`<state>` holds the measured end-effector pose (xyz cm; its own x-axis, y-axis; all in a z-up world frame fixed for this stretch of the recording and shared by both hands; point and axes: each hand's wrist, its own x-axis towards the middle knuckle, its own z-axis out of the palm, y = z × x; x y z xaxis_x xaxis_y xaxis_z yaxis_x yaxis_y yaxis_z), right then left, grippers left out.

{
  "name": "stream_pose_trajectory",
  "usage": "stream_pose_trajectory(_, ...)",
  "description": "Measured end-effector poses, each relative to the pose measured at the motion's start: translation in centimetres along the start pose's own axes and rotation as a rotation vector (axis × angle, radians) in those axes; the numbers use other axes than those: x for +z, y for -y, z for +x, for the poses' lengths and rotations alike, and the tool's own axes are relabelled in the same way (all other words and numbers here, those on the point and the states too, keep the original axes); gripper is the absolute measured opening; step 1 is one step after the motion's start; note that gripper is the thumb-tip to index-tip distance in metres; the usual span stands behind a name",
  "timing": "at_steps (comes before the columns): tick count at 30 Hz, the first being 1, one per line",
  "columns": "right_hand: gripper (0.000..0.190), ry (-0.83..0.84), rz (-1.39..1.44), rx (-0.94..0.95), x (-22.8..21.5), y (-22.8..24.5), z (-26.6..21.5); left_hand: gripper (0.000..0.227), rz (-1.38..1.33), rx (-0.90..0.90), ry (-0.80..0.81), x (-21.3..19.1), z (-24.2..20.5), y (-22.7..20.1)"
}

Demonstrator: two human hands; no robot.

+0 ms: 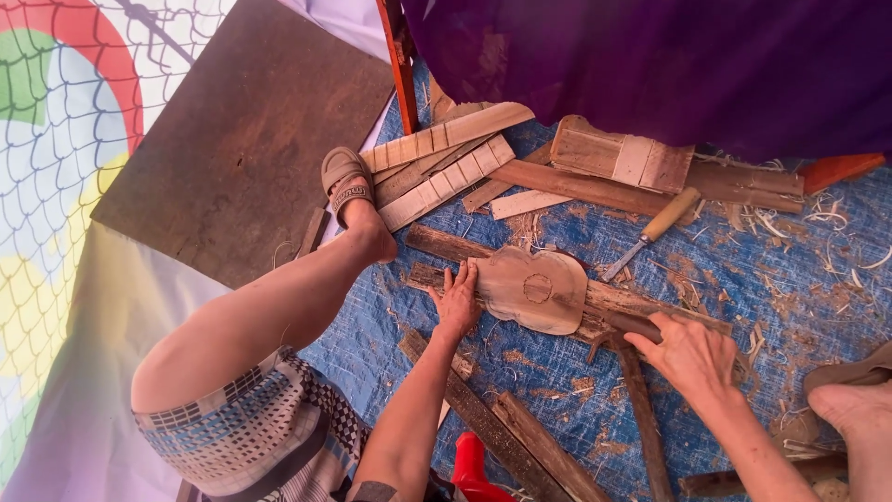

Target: Carving a wooden instrument body using a hammer and a chisel while sitting on the floor.

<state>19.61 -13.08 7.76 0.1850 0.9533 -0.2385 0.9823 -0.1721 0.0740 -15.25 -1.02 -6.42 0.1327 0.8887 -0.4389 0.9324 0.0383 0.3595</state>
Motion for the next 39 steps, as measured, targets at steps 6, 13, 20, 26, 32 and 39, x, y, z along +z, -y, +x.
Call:
stream_pose_trajectory(6, 0.043, 0.011, 0.046, -0.013, -2.3, 0.8, 0.7, 0.081, -0.008, -0.01, 0.012, -0.2, 0.1, 0.2)
stream_pose_trajectory(13, 0.046, -0.038, -0.005, -0.087, -1.3, 0.6, 0.9, 0.083, -0.014, -0.023, 0.046, -0.4, -0.1, 0.1)
stream_pose_trajectory(20, 0.047, -0.017, -0.011, -0.105, -2.1, 0.8, 1.7, 0.085, -0.013, -0.017, 0.051, -0.4, -0.1, 0.2)
stream_pose_trajectory(26, 0.045, -0.04, -0.032, -0.13, -1.2, 0.3, 2.0, 0.086, -0.018, -0.026, 0.046, -0.8, 0.0, -0.1)
stream_pose_trajectory(32, 0.051, -0.066, -0.008, -0.162, -1.1, 0.1, 1.5, 0.087, -0.027, -0.026, 0.043, -1.0, -0.3, -0.3)
stream_pose_trajectory(39, 0.045, -0.075, 0.001, -0.162, -1.6, 0.8, 2.0, 0.084, -0.035, -0.028, 0.047, -1.3, -0.3, -0.4)
